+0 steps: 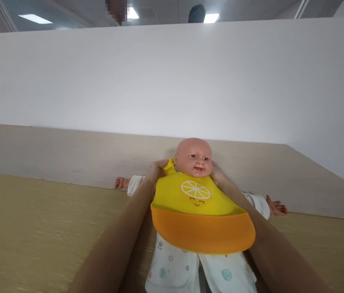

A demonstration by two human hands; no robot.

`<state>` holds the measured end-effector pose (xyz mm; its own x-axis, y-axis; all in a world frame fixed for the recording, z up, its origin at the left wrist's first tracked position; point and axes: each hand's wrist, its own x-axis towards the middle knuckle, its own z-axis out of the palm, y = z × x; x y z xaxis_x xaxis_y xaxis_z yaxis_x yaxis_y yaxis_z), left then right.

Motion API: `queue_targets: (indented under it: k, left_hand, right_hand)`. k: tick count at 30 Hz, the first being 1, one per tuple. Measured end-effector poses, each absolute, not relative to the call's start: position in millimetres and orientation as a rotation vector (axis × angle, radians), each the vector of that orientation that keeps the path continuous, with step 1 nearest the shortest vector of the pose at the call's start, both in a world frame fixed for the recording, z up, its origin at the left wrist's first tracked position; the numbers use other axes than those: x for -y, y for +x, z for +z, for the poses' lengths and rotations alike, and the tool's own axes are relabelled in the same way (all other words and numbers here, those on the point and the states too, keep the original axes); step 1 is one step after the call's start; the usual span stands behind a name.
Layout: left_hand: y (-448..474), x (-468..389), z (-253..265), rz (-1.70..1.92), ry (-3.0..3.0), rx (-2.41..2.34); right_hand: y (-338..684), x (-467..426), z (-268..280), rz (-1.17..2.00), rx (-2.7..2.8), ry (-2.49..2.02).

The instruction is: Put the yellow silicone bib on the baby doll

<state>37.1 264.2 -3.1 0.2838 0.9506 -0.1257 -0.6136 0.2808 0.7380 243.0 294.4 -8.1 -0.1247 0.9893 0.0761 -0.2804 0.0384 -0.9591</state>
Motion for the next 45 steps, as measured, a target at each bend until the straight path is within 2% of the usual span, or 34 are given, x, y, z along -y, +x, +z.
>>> queue_targets:
  k: [7, 20, 45]
  left_hand:
    - [35.5, -264.8, -6.1, 1.140, 0.683, -0.523]
    - [33.3, -263.5, -4.0, 1.147, 0.740, -0.477]
    - [23.1, -256.6, 26.2, 1.016, 1.059, -0.850]
  right_hand:
    - [239.8, -292.5, -7.6, 1.385, 0.974, -0.938]
    - [243.3, -300.6, -10.9, 1.370, 1.061, -0.900]
    - [241.0, -293.1, -6.0, 1.570, 0.954, -0.929]
